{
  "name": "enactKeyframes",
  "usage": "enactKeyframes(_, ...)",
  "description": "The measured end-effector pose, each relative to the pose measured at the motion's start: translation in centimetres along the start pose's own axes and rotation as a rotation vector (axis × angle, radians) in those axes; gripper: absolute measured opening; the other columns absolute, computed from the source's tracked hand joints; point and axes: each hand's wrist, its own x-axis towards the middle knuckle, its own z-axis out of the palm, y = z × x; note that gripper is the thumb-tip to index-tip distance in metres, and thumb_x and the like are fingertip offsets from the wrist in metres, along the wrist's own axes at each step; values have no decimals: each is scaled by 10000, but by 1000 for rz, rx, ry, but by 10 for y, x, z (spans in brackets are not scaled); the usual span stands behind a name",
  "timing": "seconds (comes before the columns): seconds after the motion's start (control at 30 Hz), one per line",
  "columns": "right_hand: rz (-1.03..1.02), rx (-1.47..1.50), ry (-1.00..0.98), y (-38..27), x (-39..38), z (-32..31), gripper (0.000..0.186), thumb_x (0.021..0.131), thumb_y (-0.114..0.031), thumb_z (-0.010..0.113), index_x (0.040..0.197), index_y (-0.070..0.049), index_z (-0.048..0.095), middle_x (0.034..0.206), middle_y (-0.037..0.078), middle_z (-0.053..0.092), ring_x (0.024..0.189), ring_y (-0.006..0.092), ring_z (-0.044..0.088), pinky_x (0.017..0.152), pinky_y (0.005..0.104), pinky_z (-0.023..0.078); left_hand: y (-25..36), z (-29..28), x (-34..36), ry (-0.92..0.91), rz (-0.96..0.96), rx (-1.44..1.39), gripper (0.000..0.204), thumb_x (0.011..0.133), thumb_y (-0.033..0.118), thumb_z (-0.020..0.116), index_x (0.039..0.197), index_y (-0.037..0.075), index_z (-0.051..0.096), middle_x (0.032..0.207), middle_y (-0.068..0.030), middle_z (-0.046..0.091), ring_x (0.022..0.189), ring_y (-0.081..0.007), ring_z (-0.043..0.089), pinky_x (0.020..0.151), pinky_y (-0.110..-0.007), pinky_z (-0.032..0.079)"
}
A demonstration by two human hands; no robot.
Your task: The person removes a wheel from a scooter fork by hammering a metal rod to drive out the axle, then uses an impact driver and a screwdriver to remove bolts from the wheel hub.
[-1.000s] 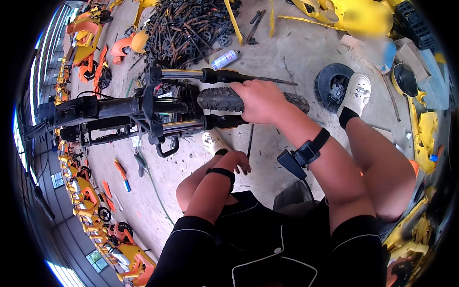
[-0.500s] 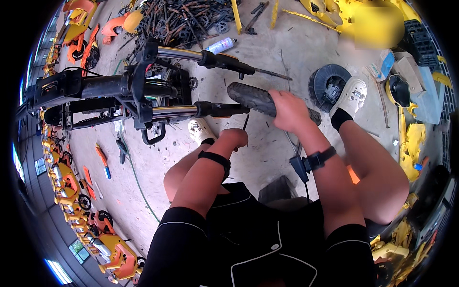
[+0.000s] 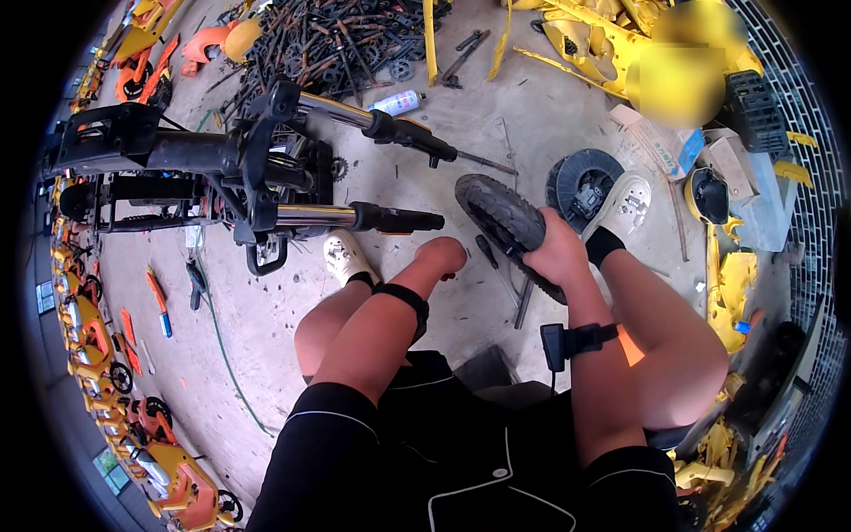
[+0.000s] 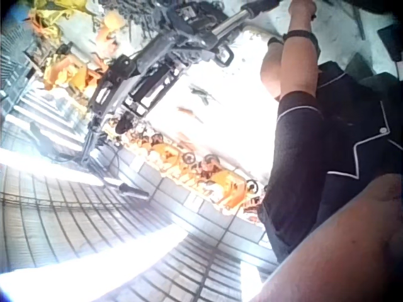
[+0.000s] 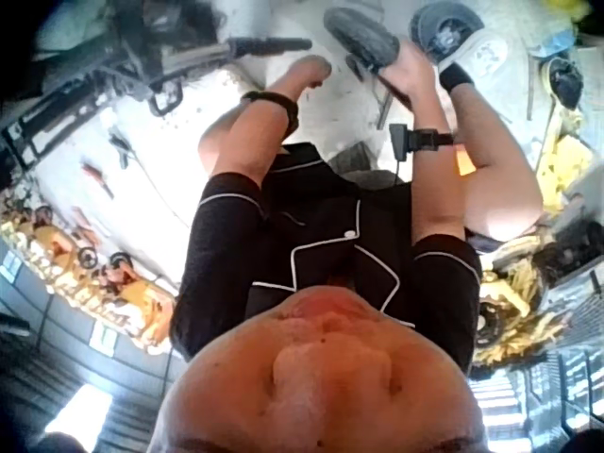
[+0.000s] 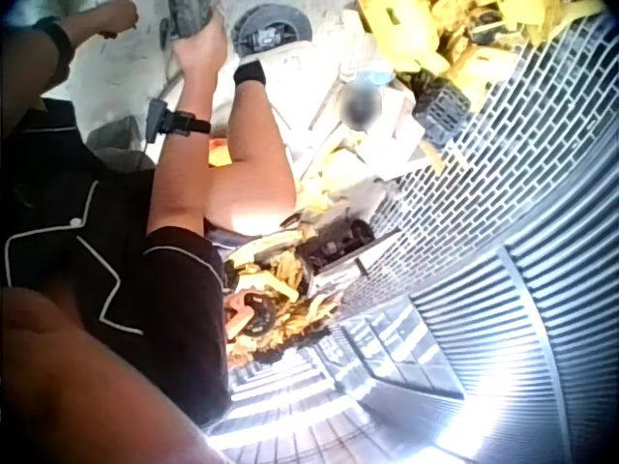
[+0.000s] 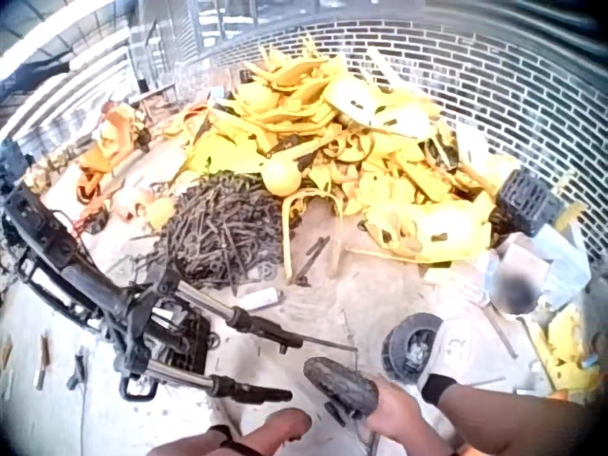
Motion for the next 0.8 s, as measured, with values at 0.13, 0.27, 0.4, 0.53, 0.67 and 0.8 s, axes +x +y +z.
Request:
enactKeyframes(0.13,125,2,166,19,-6,1,758,677,-239,756,1368,-64,499,1211,234,652,1129,405,633,948,440,510,10,0,0,81,48,91,322,961,228,479,883,38,726,858,-119,753,783,-254,738,774,-410,555)
enactKeyframes(0.27,212,11,295,25,-12,13,772,727,-318,762,1375,-31,456,1223,246,639,1096,423,641,934,476,517,19,2,-1,439,111,10,365,975,298,496,1072,-6,674,985,-184,744,907,-359,724,830,-476,556)
enactKeyframes(0.4,374,106,408,21,-18,26,694,720,-316,768,1297,-34,505,1180,238,652,1065,425,651,922,489,521,27,6,-4,533,144,-22,470,975,348,502,1178,-64,599,1086,-253,707,1028,-423,678,887,-502,538)
enactKeyframes(0.53,473,157,465,21,-19,30,683,713,-316,774,1280,-31,523,1149,236,659,1050,424,654,917,493,521,31,4,-11,423,212,184,415,961,333,509,1198,13,625,1098,-222,709,1053,-397,671,903,-493,532)
enactKeyframes(0.67,476,152,519,20,-22,33,684,712,-319,776,1280,-28,527,1122,231,665,1037,421,657,915,492,523,37,-2,-21,380,358,317,412,944,326,532,1281,110,628,1111,-169,716,1054,-374,667,903,-478,531)
enactKeyframes(0.8,492,158,461,12,-31,44,722,725,-327,778,1317,-24,494,1207,228,632,1078,413,640,912,491,522,48,-18,-40,388,365,312,392,941,330,546,1262,124,635,1109,-173,712,1050,-366,666,892,-474,531)
